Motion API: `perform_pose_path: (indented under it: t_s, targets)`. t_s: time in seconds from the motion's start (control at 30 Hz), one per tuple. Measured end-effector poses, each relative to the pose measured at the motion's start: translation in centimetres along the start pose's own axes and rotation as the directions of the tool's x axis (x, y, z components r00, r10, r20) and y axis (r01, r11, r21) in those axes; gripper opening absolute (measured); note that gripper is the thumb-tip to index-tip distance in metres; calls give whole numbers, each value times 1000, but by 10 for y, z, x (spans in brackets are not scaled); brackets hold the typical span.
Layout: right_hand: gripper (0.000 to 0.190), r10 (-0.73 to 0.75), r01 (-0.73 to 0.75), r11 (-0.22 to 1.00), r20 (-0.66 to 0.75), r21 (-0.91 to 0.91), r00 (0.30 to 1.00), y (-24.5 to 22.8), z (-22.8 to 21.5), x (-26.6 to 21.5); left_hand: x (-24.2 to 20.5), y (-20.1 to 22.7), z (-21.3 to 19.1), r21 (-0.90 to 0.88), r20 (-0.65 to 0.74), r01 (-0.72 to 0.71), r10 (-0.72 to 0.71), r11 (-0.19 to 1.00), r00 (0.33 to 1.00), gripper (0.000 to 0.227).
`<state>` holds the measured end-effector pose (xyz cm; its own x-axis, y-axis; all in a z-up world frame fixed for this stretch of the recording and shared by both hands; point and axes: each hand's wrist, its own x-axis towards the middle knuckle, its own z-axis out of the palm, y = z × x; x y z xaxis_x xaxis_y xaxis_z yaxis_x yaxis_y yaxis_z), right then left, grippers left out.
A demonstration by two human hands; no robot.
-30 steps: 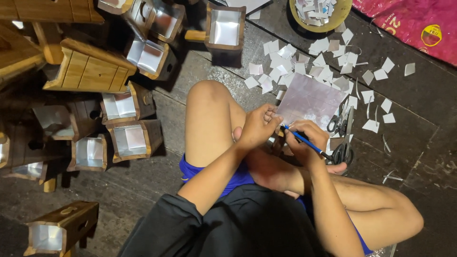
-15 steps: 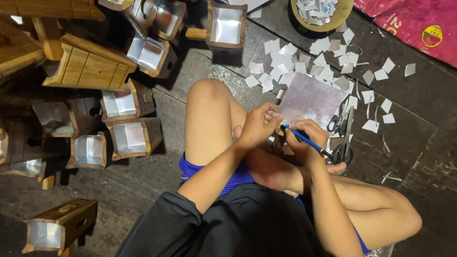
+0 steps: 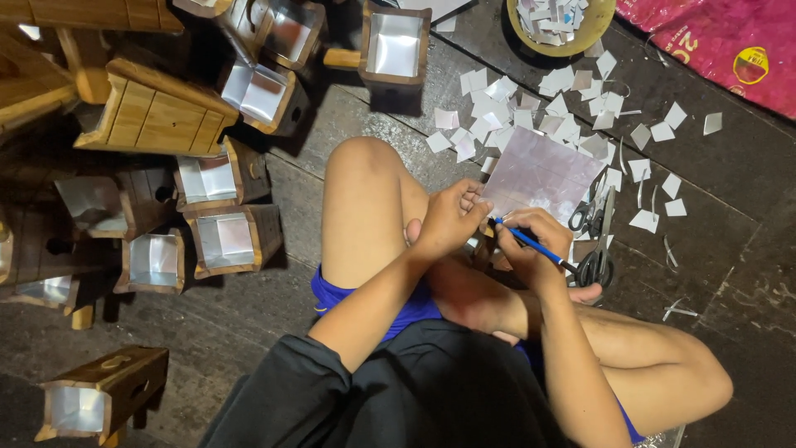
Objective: The person marks small metal sheets with a pen and fits them into wooden lantern frames.
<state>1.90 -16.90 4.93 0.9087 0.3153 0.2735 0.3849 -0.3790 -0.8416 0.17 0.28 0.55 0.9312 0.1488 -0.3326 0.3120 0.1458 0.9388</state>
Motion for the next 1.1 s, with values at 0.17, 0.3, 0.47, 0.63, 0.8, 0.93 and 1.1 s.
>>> perform_pose_path:
  t_s: [0.17,0.3,0.47,0.63,0.8,0.93,1.1]
  targets:
    - [15,11,-11,1000,-5,15,1000,-5,0,1,0,3,0,8,-4,8,-8,1000,1000,22]
    - [14,3,-2,1000,-24,12,1000,-4,1,2,-1,5,0,41,-5,18,-18,999,1000,21]
    - [14,26,-25,998,-31,54,999,4,-4,-6,-2,0,2,43,-2,12,-12,999,1000,23]
    - [15,68,-27,969,-164,244,984,11,-19,-9,0,-5,-1,60,1,-14,13,998,1000,24]
    - [13,306,-161,927,-438,338,845,46,-69,-24,1,-7,0,35,0,0,0,999,1000,27]
    - [29,395,-340,918,-378,206,838,50,-68,-42,1,-5,1,48,-2,5,-4,999,1000,29]
    - [22,693,-656,708,-77,262,717,96,-39,-81,-7,4,6,148,-37,-31,37,988,999,29]
